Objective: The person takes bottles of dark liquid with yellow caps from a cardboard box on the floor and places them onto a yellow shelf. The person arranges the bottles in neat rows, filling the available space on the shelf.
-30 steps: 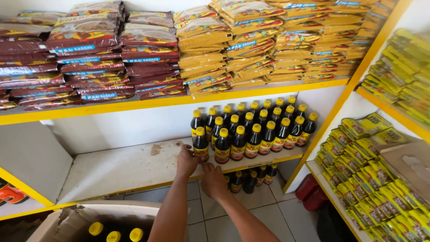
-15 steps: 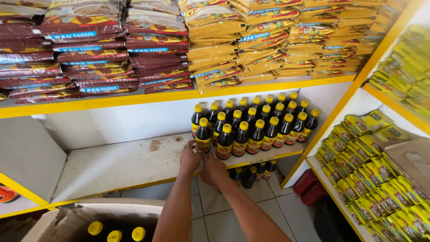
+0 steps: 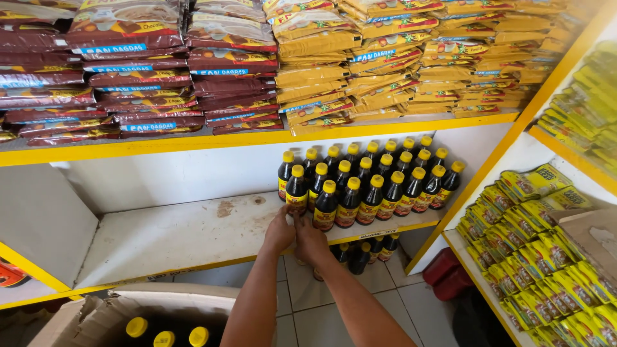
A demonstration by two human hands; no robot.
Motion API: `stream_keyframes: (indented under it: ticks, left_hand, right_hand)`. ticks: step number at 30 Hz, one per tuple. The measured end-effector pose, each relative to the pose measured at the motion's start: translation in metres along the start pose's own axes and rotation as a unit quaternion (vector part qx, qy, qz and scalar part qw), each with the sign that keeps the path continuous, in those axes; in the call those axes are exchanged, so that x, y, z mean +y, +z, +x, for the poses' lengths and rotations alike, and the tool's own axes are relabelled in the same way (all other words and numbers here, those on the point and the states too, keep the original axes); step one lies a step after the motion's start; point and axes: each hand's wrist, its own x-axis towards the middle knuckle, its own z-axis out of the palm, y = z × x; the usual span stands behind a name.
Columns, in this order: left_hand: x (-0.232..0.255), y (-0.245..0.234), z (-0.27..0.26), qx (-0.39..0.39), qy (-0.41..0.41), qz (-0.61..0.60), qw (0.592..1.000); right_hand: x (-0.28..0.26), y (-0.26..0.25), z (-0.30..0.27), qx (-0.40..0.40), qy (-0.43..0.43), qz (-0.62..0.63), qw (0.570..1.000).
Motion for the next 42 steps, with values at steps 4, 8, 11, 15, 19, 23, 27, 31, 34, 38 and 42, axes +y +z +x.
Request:
stream_keyframes:
  ticks: [4, 8, 11, 15, 19, 23, 27, 31, 34, 38, 42]
  left_hand:
    - [-0.023, 0.013, 0.011, 0.005, 0.014, -0.004, 1.0]
    - [-0.017, 0.009, 0.005, -0.005, 0.031, 0.011, 0.999]
    - [-0.01, 0.005, 0.0, -0.03, 0.005, 0.03, 0.999]
    - [-0.027, 0.012, 0.006, -0.052, 0.037, 0.053, 0.997]
    - [-0.048, 0.026, 0.019, -0.045, 0.005, 0.051, 0.998]
    - [-0.02, 0.024, -0.006, -0.065, -0.01, 0.113, 0.991]
    - [-0.011, 0.023, -0.036, -0.08, 0.022, 0.169, 0.982]
    - [0.032, -0.003, -0.088, -0.144, -0.054, 0.193, 0.969]
    - [0.037, -0.024, -0.134, -0.072, 0.054, 0.009, 0.996]
    - [0.062, -0.097, -0.219, -0.064, 0.091, -0.172, 0.979]
    - [0.042, -0.18, -0.293, 0.026, -0.002, -0.17, 0.985]
  right_hand:
    - [0.001, 0.004, -0.001, 0.021, -0.009, -0.014, 1.0]
    - [-0.005, -0.008, -0.005, -0.006, 0.004, -0.016, 1.0]
    - [-0.008, -0.014, -0.008, -0.012, 0.014, 0.0, 1.0]
    - [-0.002, -0.002, -0.019, 0.072, -0.002, 0.058, 0.996]
    - [0.009, 0.026, -0.038, 0.13, -0.042, 0.041, 0.99]
    - [0.007, 0.016, -0.075, 0.049, -0.041, 0.025, 0.998]
    - [-0.008, -0.046, -0.103, -0.111, 0.043, 0.052, 0.992]
    - [0.008, -0.048, -0.092, -0.152, 0.028, 0.047, 0.987]
    - [0.033, -0.015, -0.069, -0.142, -0.026, 0.025, 0.989]
    - [0.017, -0.001, -0.055, -0.05, -0.101, 0.155, 0.981]
    - [-0.067, -0.029, -0.082, -0.033, -0.12, 0.297, 0.947]
